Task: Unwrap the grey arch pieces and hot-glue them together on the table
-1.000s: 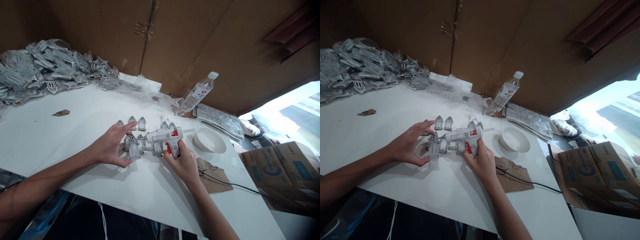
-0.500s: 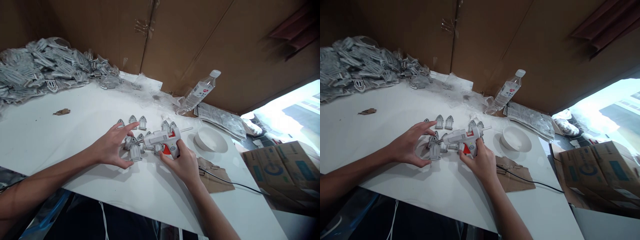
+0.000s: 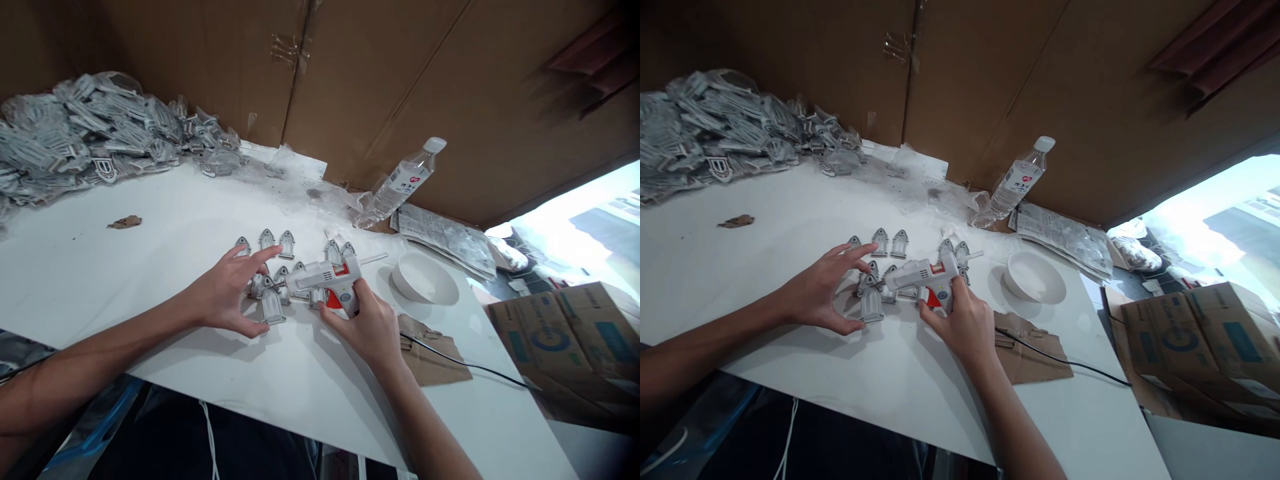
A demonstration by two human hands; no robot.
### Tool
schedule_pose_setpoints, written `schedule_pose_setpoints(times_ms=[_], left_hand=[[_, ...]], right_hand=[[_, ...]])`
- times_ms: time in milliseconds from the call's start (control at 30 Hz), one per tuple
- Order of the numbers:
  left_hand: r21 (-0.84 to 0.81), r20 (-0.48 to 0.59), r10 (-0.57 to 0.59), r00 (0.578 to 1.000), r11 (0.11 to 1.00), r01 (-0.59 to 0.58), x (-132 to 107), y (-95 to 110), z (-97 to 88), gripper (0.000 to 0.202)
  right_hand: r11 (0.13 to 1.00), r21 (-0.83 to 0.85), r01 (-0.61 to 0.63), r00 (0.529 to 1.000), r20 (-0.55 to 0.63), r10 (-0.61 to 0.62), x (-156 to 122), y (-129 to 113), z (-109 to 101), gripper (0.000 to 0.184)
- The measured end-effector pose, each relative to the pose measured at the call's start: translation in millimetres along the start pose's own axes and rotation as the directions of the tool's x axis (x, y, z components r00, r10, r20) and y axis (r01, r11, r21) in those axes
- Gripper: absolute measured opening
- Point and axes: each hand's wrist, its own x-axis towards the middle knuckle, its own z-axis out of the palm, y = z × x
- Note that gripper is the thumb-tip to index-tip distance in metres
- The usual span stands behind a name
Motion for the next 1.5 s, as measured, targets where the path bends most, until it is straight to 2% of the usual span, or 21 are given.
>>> schedule_pose_setpoints(times_ms=[200, 333, 533, 667, 800, 900, 1100, 1167, 1300, 1400, 1500], left_hand=[[0.001, 0.016, 0.002, 1.000, 1.000, -0.002, -0.3, -0.3, -1.2, 0.107], [0.020, 0.021, 0.025, 0.999, 0.999, -0.025, 0.3, 0.3, -3.2, 0.105], [0.102, 0.027, 0.116, 0.993, 0.988, -0.118, 1.9, -3.9, -3.7, 0.099], [0.146, 0.003, 0.130, 0.992, 0.981, -0.129, 2.4, -9.0, -5.2, 0.098], [0.173, 0.007, 0.055, 0.998, 0.983, -0.055, 4.1, -17.5, -12.1, 0.097], [0.217, -0.035, -0.033, 0.999, 0.975, 0.040, 6.1, -30.7, -22.3, 0.099], [0.259, -0.070, -0.270, 0.960, 0.925, 0.279, 8.2, -60.9, -50.8, 0.101], [0.249, -0.032, -0.343, 0.939, 0.907, 0.340, 7.7, -68.6, -55.9, 0.104], [0.248, 0.118, -0.445, 0.888, 0.879, 0.407, 5.4, -80.7, -57.9, 0.105], [0.247, 0.213, -0.454, 0.865, 0.882, 0.401, 4.8, -83.8, -59.6, 0.108], [0.252, 0.245, -0.438, 0.865, 0.890, 0.379, 11.1, -77.3, -63.0, 0.110]], right_hand=[[1.000, 0.005, 0.019, 0.999, -0.034, -0.019, 0.5, 1.0, -0.3, 0.037], [1.000, 0.009, 0.004, 1.000, -0.019, -0.003, 0.6, 2.0, -1.1, 0.036], [0.999, 0.032, -0.019, 1.000, 0.013, 0.019, 1.2, 7.0, -0.9, 0.036], [0.992, 0.107, -0.073, 0.996, 0.056, 0.067, 3.9, 9.8, -4.9, 0.039], [0.955, 0.228, -0.187, 0.978, 0.132, 0.160, 7.7, 9.5, -10.7, 0.044], [0.928, 0.274, -0.252, 0.965, 0.147, 0.218, 9.6, 9.5, -12.6, 0.047], [0.903, 0.284, -0.323, 0.945, 0.147, 0.292, 10.9, 11.6, -14.4, 0.047], [0.899, 0.290, -0.330, 0.943, 0.139, 0.301, 11.7, 12.8, -15.9, 0.044], [0.889, 0.301, -0.344, 0.939, 0.118, 0.323, 13.2, 16.9, -18.8, 0.043], [0.881, 0.312, -0.357, 0.934, 0.087, 0.348, 13.9, 20.7, -20.0, 0.046], [0.856, 0.333, -0.396, 0.914, 0.048, 0.404, 14.6, 24.2, -21.4, 0.048]])
